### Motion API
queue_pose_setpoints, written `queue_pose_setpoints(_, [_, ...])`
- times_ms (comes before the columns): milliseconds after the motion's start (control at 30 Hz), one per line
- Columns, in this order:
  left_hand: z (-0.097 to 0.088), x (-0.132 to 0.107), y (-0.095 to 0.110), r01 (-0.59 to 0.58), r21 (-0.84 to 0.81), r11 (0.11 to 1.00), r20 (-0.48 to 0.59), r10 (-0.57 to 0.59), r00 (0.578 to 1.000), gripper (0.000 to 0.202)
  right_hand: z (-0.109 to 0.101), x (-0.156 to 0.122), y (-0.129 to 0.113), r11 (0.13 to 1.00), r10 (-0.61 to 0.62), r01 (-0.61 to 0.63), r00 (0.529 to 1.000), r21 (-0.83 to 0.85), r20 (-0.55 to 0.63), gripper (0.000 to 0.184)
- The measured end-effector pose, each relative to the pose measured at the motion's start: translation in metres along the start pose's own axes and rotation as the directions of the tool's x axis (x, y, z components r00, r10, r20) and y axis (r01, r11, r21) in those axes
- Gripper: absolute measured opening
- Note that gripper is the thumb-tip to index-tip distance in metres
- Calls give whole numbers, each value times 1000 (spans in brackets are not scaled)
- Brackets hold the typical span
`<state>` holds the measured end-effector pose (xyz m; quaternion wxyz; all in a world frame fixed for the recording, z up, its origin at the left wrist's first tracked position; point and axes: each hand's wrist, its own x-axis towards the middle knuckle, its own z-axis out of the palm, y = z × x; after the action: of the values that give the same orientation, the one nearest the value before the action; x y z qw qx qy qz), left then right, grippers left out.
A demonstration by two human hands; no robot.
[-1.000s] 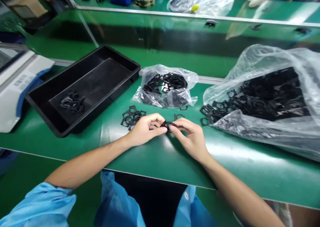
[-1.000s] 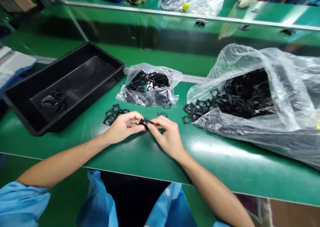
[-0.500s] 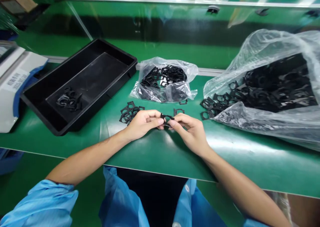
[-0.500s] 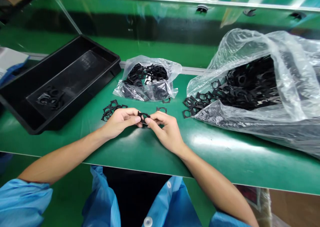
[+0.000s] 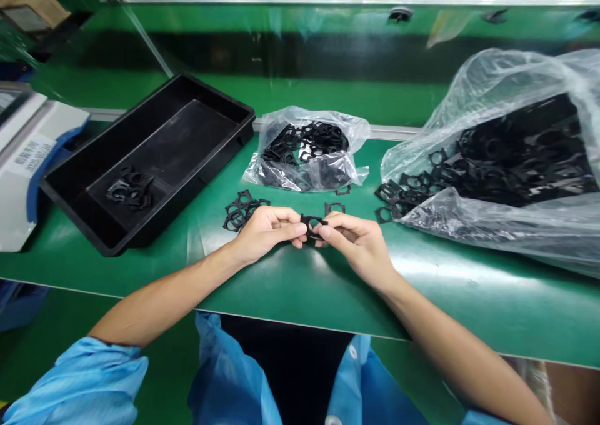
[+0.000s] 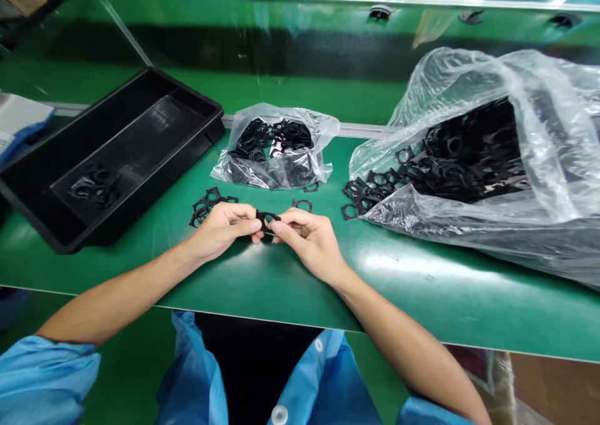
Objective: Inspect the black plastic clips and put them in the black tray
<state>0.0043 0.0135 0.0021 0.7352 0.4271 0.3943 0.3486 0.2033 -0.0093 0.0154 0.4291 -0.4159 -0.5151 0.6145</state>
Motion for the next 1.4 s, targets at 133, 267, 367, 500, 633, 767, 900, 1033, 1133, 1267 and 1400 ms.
queue_pose_setpoints(133, [1, 0, 1, 3, 7, 1000, 2, -3, 1000, 39, -2, 3, 0, 998, 50, -53, 997, 42, 60, 33])
queue_pose_setpoints(267, [0, 1, -1, -4, -10, 1000, -8, 4, 1000, 37, -3, 3, -1, 999, 49, -49, 998, -4, 45, 35])
queue_pose_setpoints(367, [-1, 2, -2, -23, -27, 999, -22, 22, 1000, 37, -3, 1, 0, 999, 39, -38, 998, -25, 38, 35])
queue_pose_setpoints(500, [-3, 3, -2, -8, -36, 999, 18, 9, 1000, 38, -3, 1, 2, 998, 29, -27, 999, -50, 35, 36])
queue_pose_setpoints(633, [-5, 4, -4, 29, -36, 999, 80, -26, 996, 40, -3, 2, 2, 998, 43, -42, 998, -40, 40, 37])
queue_pose_setpoints(767, [-5, 3, -4, 43, -54, 998, 97, -38, 995, 40, -4, 3, 1, 997, 76, -77, 995, 26, 65, 36])
queue_pose_setpoints(900, [-2, 2, -2, 61, -97, 993, 104, -51, 993, 37, -4, 4, 0, 995, 92, -95, 993, 41, 73, 37])
queue_pose_setpoints(1033, [-1, 2, -1, 49, -141, 989, 113, -33, 993, 36, -3, 3, -1, 997, 73, -72, 996, -7, 60, 38])
queue_pose_setpoints(1133, [-3, 2, 0, 13, -82, 997, 128, -3, 992, 33, -3, 2, -2, 996, 62, -59, 997, -67, 46, 38])
queue_pose_setpoints(1267, [-4, 0, 1, -68, 122, 990, 96, 57, 994, 25, -1, -1, 0, 984, -15, 15, 1000, -176, 6, 36])
queue_pose_setpoints(1400, [-1, -5, 4, -128, 301, 945, 88, 106, 990, 14, 2, -2, 5, 959, -84, 74, 996, -273, -24, 37])
